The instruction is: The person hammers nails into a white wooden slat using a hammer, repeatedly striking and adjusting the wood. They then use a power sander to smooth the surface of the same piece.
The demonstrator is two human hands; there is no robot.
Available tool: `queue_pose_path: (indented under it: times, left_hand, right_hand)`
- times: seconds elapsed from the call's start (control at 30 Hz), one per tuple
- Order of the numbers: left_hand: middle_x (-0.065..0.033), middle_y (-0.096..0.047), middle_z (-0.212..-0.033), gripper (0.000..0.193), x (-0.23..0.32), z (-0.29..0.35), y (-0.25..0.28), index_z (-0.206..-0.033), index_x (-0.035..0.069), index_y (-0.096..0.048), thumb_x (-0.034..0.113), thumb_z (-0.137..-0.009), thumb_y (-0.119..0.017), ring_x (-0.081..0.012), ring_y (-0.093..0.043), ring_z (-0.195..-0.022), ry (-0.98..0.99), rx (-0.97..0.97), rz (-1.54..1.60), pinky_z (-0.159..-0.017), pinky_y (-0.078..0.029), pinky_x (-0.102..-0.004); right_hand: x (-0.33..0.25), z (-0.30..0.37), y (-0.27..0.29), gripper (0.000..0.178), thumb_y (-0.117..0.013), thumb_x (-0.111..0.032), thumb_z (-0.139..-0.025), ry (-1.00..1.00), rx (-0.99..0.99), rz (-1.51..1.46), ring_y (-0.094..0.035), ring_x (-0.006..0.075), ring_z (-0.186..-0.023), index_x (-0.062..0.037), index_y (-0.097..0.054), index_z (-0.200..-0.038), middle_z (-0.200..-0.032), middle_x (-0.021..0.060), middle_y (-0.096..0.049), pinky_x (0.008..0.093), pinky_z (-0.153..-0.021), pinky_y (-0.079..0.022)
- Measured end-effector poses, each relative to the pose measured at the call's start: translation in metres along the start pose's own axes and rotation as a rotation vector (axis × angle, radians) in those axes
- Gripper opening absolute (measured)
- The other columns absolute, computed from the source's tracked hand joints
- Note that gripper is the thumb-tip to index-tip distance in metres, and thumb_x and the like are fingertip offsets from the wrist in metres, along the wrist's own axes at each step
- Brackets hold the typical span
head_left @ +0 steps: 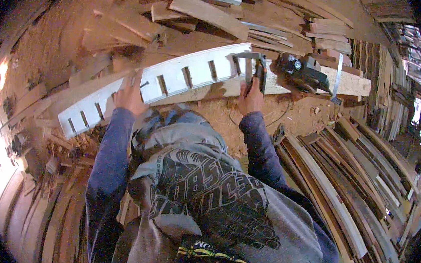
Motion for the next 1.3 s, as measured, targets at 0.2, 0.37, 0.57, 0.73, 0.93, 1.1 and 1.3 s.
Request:
queue_pose_path:
  times: [0.2,0.37,0.57,0.73,0.93,1.1,1.3]
  left_hand:
    - [-0.012,-0.036,-0.149,0.102,-0.002,0.002,0.005,-0.149,0.019,-0.027,0.025,-0.062,-0.081,-0.0403,-0.058,-0.112,-0.014,0.008,0.014,-0.092,-0.05,-0.0518]
    - [-0.0124,-0.034,-0.15,0.107,0.002,0.007,0.013,-0.149,0.018,-0.026,0.025,-0.06,-0.084,-0.0381,-0.053,-0.12,-0.009,0.017,0.014,-0.096,-0.048,-0.0485]
    - [-0.0096,-0.032,-0.152,0.113,-0.007,0.003,0.0,-0.15,0.021,-0.025,0.026,-0.057,-0.089,-0.0357,-0.05,-0.124,-0.007,-0.048,0.067,-0.097,-0.047,-0.0495]
    - [-0.0067,-0.031,-0.153,0.113,-0.015,0.001,-0.009,-0.15,0.023,-0.025,0.029,-0.057,-0.09,-0.0352,-0.049,-0.126,-0.06,0.022,0.144,-0.097,-0.047,-0.0509]
    - [-0.0048,-0.03,-0.154,0.112,-0.014,0.001,-0.009,-0.149,0.024,-0.027,0.029,-0.057,-0.089,-0.0334,-0.049,-0.126,-0.065,0.028,0.143,-0.097,-0.047,-0.0492]
    - [-0.0043,-0.029,-0.155,0.109,-0.013,0.004,-0.005,-0.149,0.023,-0.028,0.031,-0.059,-0.088,-0.0319,-0.047,-0.129,-0.074,0.056,0.127,-0.098,-0.047,-0.0475]
    - [-0.0042,-0.03,-0.155,0.102,-0.016,0.006,0.002,-0.148,0.021,-0.03,0.032,-0.064,-0.085,-0.0326,-0.047,-0.129,-0.094,-0.004,0.122,-0.103,-0.044,-0.0418]
  right_hand:
    - [0.016,0.048,0.001,0.037,-0.054,-0.03,-0.096,-0.037,0.112,-0.158,-0.063,0.0465,-0.083,-0.0022,-0.047,-0.12,-0.1,0.0261,-0.064,0.0517,-0.068,-0.049]
    - [-0.013,0.069,0.007,0.039,-0.051,-0.034,-0.097,0.155,0.159,-0.072,-0.063,0.0435,-0.086,-0.0019,-0.05,-0.119,-0.103,0.0243,-0.064,0.0494,-0.07,-0.05]
    - [-0.079,0.049,-0.017,0.037,-0.047,-0.032,-0.099,0.203,-0.12,-0.118,-0.063,0.0448,-0.08,-0.0017,-0.05,-0.119,-0.089,0.0253,-0.064,0.0506,-0.067,-0.049]
    - [-0.1,0.057,-0.041,0.036,-0.046,-0.031,-0.099,0.432,-0.075,-0.066,-0.062,0.0473,-0.074,-0.0022,-0.05,-0.119,-0.083,0.0271,-0.064,0.0532,-0.062,-0.048]
    - [-0.037,0.104,-0.041,0.044,-0.052,-0.029,-0.096,0.311,-0.263,0.074,-0.062,0.0478,-0.08,-0.0024,-0.047,-0.131,-0.096,0.03,-0.063,0.0533,-0.066,-0.05]
    - [-0.029,0.095,-0.024,0.043,-0.053,-0.021,-0.094,0.159,-0.165,-0.079,-0.06,0.0461,-0.097,-0.0049,-0.046,-0.133,-0.112,0.0288,-0.061,0.0518,-0.081,-0.049]
    - [-0.039,0.049,-0.022,0.037,-0.049,-0.029,-0.099,0.175,0.04,0.002,-0.062,0.0427,-0.084,-0.0002,-0.052,-0.121,-0.091,0.0251,-0.063,0.0456,-0.072,-0.048]
Point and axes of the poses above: each hand's wrist, its own z-axis away from the middle knuckle, its own y-axis out of the back of the hand, x = y × z, the point moved 6 cm from there along -z, towards the middle knuckle
